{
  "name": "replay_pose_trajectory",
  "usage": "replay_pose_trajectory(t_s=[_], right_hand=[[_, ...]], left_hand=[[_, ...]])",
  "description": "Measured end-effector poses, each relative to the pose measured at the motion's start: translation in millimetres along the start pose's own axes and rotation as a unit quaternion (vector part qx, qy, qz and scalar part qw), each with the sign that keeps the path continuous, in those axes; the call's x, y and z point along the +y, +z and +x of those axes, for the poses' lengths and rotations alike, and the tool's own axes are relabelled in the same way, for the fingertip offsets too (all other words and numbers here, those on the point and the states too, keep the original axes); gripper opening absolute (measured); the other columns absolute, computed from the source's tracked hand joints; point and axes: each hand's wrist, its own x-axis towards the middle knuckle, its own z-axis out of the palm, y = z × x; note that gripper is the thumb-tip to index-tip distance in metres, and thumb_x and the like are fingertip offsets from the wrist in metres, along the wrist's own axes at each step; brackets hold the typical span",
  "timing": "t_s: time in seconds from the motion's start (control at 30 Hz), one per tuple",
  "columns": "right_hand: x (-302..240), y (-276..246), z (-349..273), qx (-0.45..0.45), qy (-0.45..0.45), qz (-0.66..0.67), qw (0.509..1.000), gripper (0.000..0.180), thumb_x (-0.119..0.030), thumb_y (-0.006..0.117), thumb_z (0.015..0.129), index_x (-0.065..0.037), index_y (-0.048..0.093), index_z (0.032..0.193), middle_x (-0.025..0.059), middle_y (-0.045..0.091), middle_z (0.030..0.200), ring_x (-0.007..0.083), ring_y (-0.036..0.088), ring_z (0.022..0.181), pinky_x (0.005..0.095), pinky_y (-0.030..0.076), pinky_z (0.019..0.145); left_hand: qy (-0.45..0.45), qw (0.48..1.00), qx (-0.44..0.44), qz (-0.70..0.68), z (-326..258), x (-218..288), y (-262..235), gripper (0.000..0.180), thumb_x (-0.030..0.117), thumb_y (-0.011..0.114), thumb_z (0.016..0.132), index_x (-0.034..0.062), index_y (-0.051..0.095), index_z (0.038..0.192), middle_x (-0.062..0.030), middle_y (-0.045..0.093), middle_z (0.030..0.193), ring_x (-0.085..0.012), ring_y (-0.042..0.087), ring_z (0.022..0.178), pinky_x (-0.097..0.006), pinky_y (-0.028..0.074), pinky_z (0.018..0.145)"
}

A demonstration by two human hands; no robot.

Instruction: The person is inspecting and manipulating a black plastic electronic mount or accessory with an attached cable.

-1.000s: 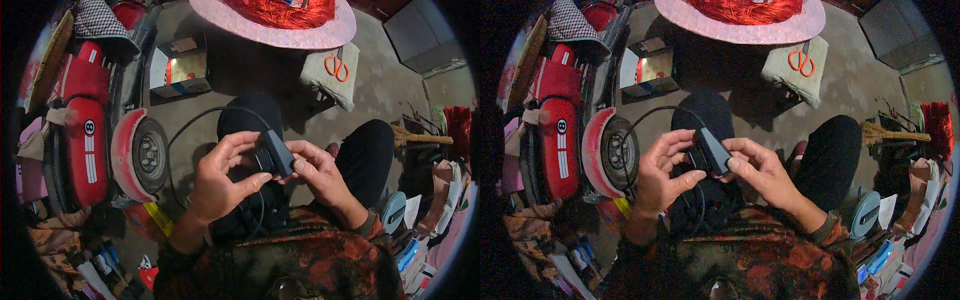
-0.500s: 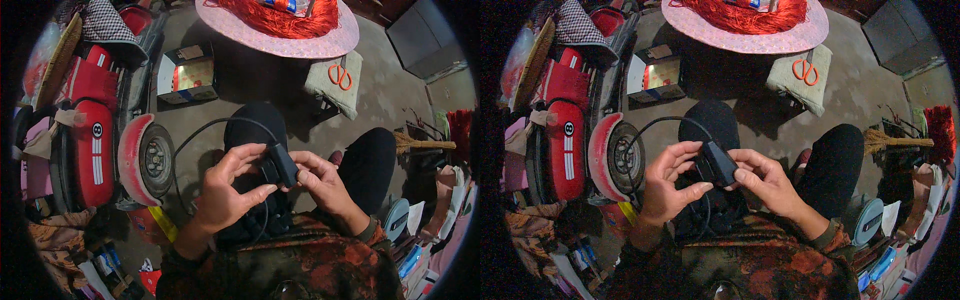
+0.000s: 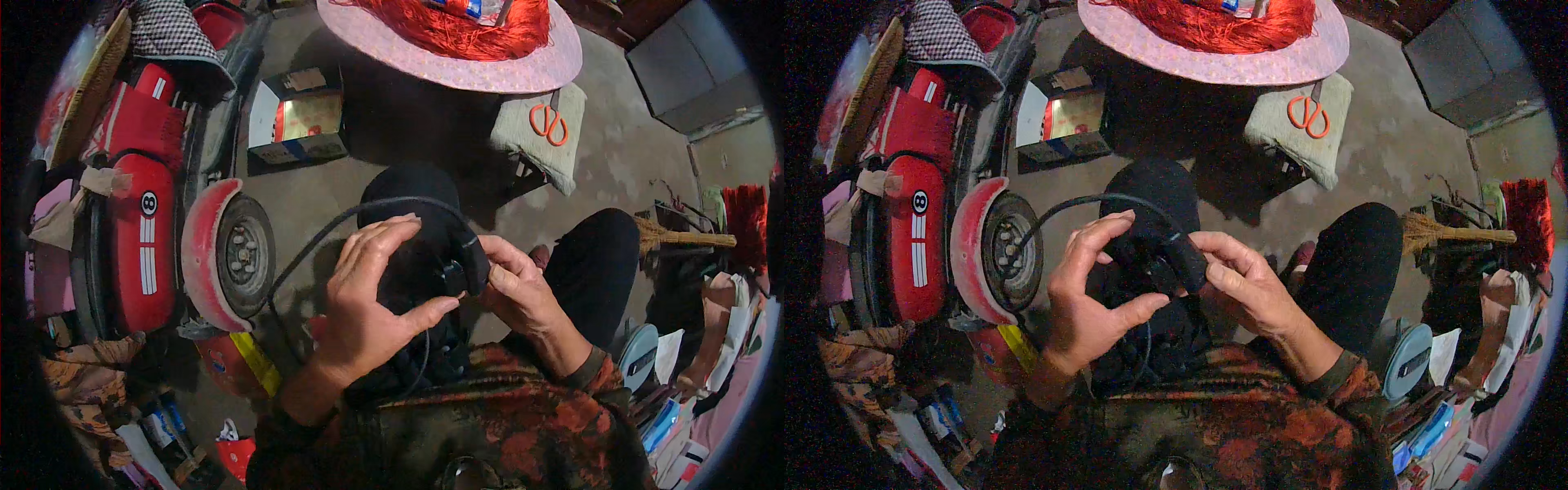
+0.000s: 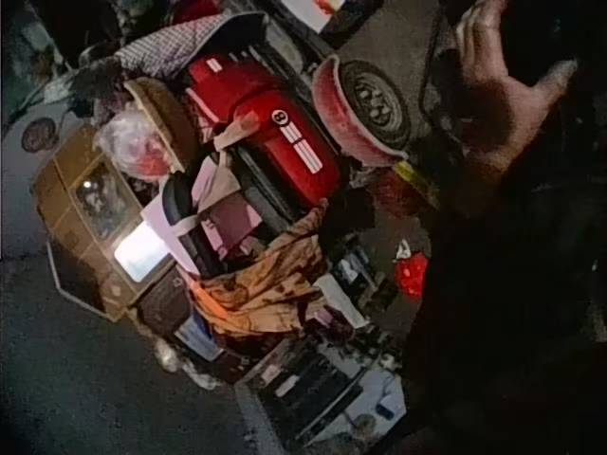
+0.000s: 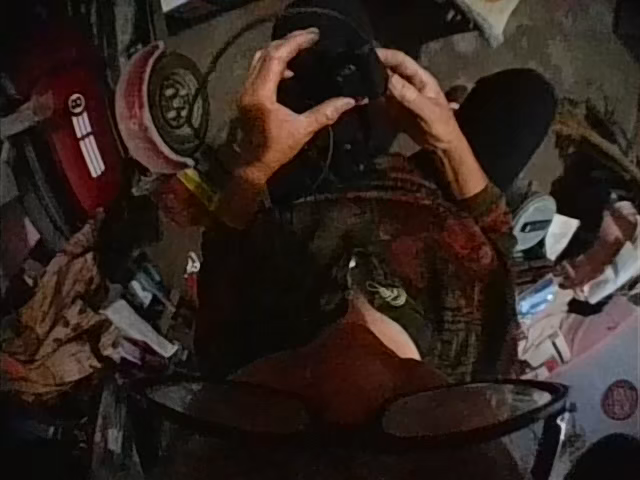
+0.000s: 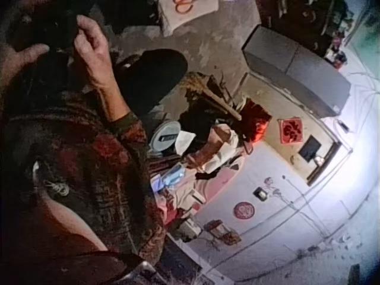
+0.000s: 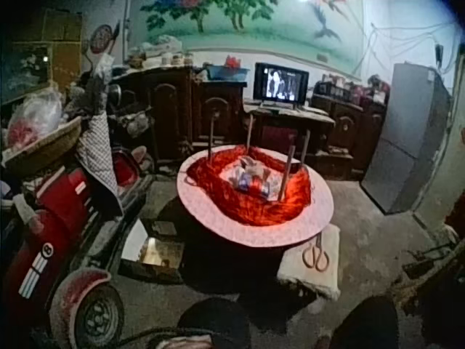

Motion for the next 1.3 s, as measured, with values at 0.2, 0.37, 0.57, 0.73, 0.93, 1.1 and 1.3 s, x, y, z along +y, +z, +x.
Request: replay_pose_trajectory(t_s=[0.2,0.37,0.57,0.73,0.93,1.1,1.3], right_hand=[[-14.9,8.3,1.7,0.050,-0.029,-0.125,0.990,0.038,-0.022,0.060,0.097,-0.002,0.053,0.128,0.0037,0.061,0.114,0.0127,0.060,0.100,0.0302,0.049,0.087],[-25.9,34.1,6.9,0.076,-0.127,-0.291,0.945,0.031,-0.013,0.064,0.093,0.003,0.060,0.120,0.0058,0.064,0.107,0.0131,0.060,0.100,0.0286,0.048,0.089],[-30.7,37.8,-2.2,0.032,-0.083,-0.175,0.981,0.026,-0.011,0.061,0.095,0.004,0.061,0.115,0.0065,0.065,0.107,0.0153,0.064,0.100,0.0286,0.050,0.086],[-22.2,11.0,-14.5,-0.028,0.020,-0.348,0.937,0.026,-0.011,0.068,0.090,0.001,0.060,0.112,0.0033,0.066,0.094,0.0119,0.061,0.087,0.0269,0.049,0.081],[-8.0,9.4,-30.7,-0.188,0.034,-0.409,0.892,0.053,-0.003,0.077,0.074,-0.002,0.058,0.123,0.0094,0.065,0.104,0.0195,0.063,0.094,0.0321,0.052,0.079],[-9.2,16.3,-36.5,-0.178,0.000,-0.433,0.884,0.060,-0.004,0.080,0.070,-0.002,0.056,0.125,0.0123,0.063,0.109,0.0260,0.062,0.103,0.0362,0.049,0.091],[12.4,22.5,-40.6,-0.187,-0.115,-0.498,0.839,0.065,-0.005,0.082,0.064,-0.001,0.055,0.122,0.0154,0.061,0.113,0.0353,0.060,0.104,0.0415,0.049,0.090]], left_hand=[[-0.049,0.998,-0.024,-0.020,-4.4,-6.3,3.8,0.055,0.008,0.081,0.071,0.0013,0.058,0.121,-0.0112,0.064,0.113,-0.0214,0.062,0.102,-0.031,0.050,0.083],[-0.222,0.895,-0.029,-0.387,0.8,-5.3,9.1,0.047,0.008,0.069,0.087,-0.0039,0.050,0.128,-0.0071,0.062,0.113,-0.0126,0.059,0.102,-0.028,0.047,0.090],[-0.252,0.788,-0.016,-0.562,-0.2,-19.9,-0.3,0.044,0.014,0.061,0.091,-0.0031,0.049,0.130,-0.0109,0.060,0.118,-0.0178,0.059,0.107,-0.033,0.048,0.093],[-0.274,0.782,0.047,-0.558,1.7,-32.0,-20.9,0.050,0.033,0.049,0.097,-0.0052,0.048,0.130,-0.0178,0.060,0.116,-0.0256,0.061,0.101,-0.039,0.051,0.083],[-0.254,0.773,0.039,-0.580,-2.7,-46.8,-27.2,0.043,0.035,0.045,0.100,-0.0001,0.054,0.124,-0.0148,0.060,0.116,-0.0259,0.060,0.101,-0.038,0.051,0.081],[-0.292,0.746,0.065,-0.595,-11.6,-48.8,-14.8,0.038,0.037,0.047,0.100,0.0048,0.058,0.117,-0.0116,0.062,0.115,-0.0245,0.061,0.098,-0.039,0.050,0.081],[-0.307,0.721,0.106,-0.613,-15.7,-49.0,0.1,0.035,0.035,0.050,0.100,0.0042,0.061,0.112,-0.0104,0.066,0.107,-0.0238,0.064,0.092,-0.038,0.052,0.076]])
